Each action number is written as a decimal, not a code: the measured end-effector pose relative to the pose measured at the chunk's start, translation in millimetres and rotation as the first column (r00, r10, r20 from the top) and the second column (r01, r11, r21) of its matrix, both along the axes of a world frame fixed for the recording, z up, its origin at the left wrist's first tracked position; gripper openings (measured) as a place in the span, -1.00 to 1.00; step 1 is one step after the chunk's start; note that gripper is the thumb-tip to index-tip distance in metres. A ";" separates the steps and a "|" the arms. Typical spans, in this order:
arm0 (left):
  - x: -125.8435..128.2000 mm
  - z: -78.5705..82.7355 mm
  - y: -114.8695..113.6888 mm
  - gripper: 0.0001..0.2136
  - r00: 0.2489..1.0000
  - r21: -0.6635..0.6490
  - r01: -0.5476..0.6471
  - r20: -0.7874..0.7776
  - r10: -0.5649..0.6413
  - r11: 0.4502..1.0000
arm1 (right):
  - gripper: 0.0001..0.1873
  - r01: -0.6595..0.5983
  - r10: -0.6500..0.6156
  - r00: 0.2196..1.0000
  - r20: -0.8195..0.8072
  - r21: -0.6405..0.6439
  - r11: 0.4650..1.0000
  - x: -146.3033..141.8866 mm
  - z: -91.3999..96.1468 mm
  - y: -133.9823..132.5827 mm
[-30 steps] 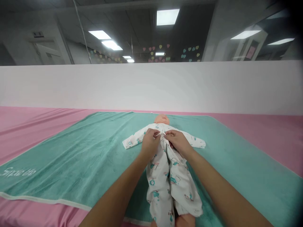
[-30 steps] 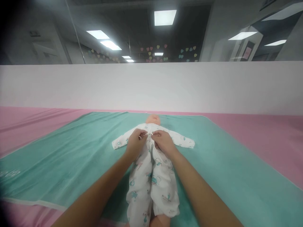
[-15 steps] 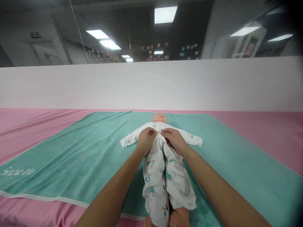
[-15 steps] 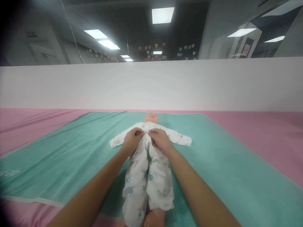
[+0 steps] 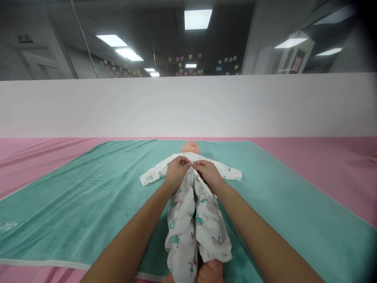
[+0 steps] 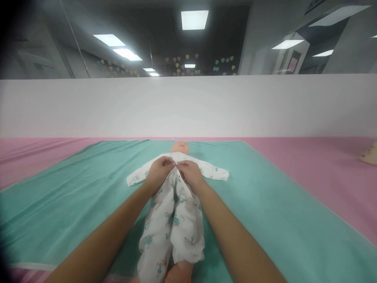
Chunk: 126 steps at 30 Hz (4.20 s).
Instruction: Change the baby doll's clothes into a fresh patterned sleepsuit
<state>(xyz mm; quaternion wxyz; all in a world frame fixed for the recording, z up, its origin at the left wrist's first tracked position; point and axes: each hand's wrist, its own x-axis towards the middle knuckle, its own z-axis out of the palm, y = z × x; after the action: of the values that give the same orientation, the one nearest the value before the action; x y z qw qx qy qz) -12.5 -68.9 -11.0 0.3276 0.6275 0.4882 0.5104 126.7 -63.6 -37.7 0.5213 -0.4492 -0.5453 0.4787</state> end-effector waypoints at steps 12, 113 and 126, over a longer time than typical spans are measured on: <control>-13.4 -10.7 -5.2 -0.85 0.997 0.010 0.019 -0.070 -0.018 1.000 | -0.82 -0.062 0.062 0.998 -0.027 -0.003 0.998 -1.9 4.5 -6.9; -2.8 -7.6 -4.8 -0.76 0.974 0.014 -0.094 -0.207 0.094 0.996 | -0.83 -0.071 0.071 0.997 0.037 -0.009 0.997 -3.5 5.1 -6.6; 3.7 -5.6 -4.2 -0.84 0.926 0.105 -0.150 -0.335 0.177 0.983 | -0.84 -0.086 0.084 0.995 0.060 0.024 0.996 -3.1 4.1 -8.0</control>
<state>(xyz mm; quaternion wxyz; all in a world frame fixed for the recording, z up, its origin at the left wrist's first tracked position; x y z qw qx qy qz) -8.8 -73.1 -16.6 0.1693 0.6763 0.5680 0.4374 123.5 -71.6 -33.6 0.4899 -0.4326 -0.5856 0.4795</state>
